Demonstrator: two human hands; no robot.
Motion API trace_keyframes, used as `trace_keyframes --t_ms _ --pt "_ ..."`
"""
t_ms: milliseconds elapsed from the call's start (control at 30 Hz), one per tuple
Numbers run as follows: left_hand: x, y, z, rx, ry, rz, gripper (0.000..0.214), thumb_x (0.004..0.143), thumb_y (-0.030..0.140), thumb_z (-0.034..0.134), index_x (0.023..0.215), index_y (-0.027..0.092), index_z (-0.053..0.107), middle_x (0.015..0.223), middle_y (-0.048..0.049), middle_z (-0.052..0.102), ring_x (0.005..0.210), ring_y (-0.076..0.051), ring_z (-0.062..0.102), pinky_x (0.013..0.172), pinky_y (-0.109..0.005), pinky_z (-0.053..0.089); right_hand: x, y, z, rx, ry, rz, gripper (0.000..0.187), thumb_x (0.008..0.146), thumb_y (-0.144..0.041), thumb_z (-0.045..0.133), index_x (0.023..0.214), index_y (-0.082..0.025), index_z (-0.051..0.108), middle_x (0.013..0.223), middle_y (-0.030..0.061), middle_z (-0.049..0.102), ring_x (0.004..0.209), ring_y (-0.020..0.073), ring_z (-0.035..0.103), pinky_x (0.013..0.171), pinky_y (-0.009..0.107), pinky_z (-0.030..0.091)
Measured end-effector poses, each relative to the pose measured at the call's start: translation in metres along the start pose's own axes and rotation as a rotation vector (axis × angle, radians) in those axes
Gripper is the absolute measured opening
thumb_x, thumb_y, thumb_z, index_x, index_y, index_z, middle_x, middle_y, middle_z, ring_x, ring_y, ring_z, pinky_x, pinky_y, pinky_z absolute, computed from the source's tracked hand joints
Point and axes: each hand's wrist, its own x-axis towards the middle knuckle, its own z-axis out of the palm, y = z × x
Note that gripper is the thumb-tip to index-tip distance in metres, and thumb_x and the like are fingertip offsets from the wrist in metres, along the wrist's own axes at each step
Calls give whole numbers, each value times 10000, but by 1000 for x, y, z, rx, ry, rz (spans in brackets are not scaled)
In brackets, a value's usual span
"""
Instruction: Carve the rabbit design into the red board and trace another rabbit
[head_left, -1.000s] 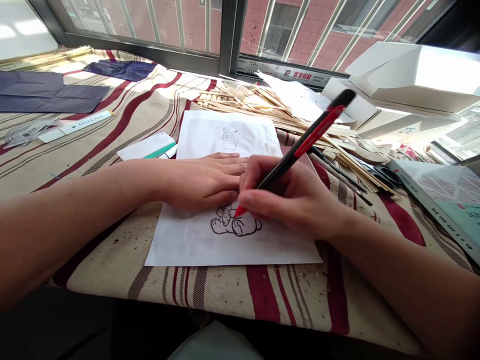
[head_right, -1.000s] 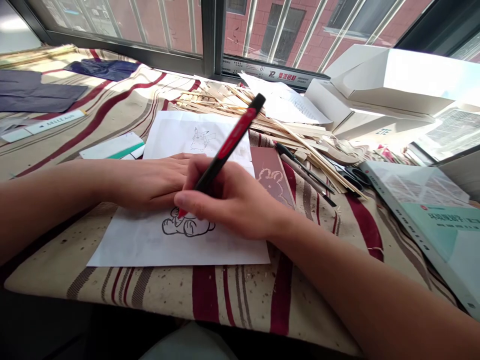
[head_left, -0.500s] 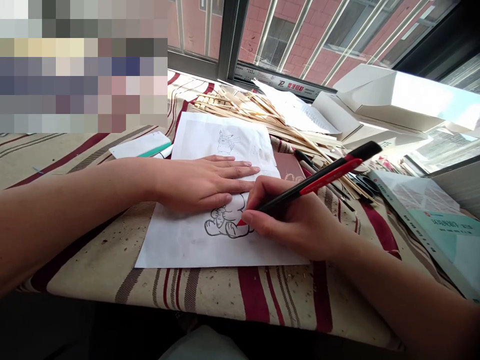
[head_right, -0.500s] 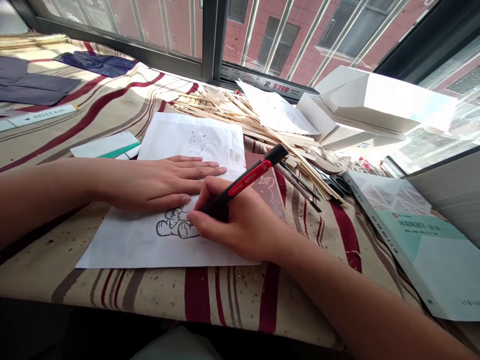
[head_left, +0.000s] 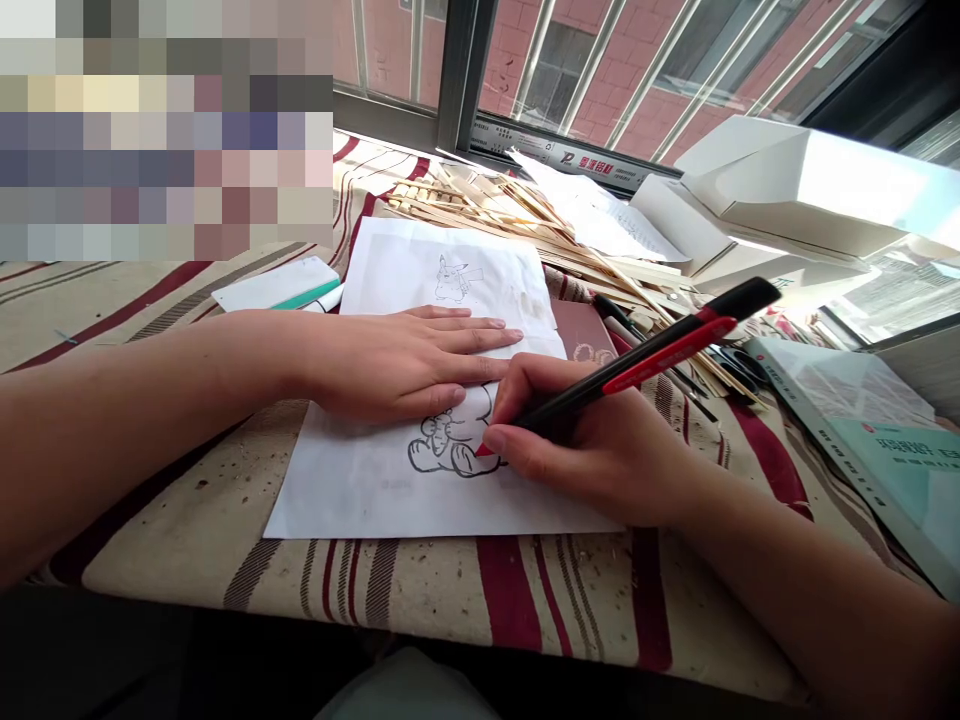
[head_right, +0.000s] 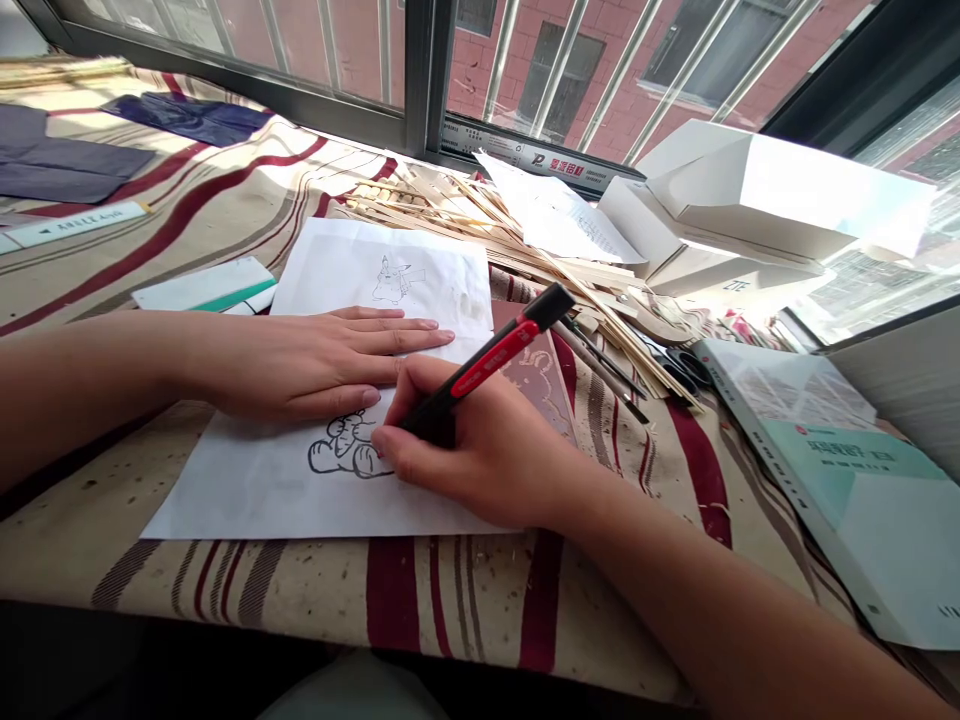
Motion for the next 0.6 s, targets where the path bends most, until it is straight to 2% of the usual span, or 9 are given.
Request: trace_keyframes --t_ms 167,333,600 --pt "1 0 0 -6 2 -1 719 1114 425 332 1803 221 336 1913 -10 143 1780 -252 155 1448 -426 46 -1 0 0 -15 7 4 168 926 -205 758 811 -198 636 711 -23 677 640 105 575 567 237 464" --pt "1 0 0 -2 2 -2 711 1115 412 332 1796 211 355 1911 -23 148 1779 -259 159 1452 -450 59 -1 0 2 -36 42 -2 169 925 -198 762 812 -205 636 685 -41 649 600 97 526 538 240 429" --pt "3 1 0 21 -15 -18 725 1113 422 308 1811 223 310 1916 3 122 1782 -246 141 1450 -437 44 -1 1 0 -43 14 -23 162 936 -202 766 819 -192 654 727 -22 699 648 103 592 576 228 485"
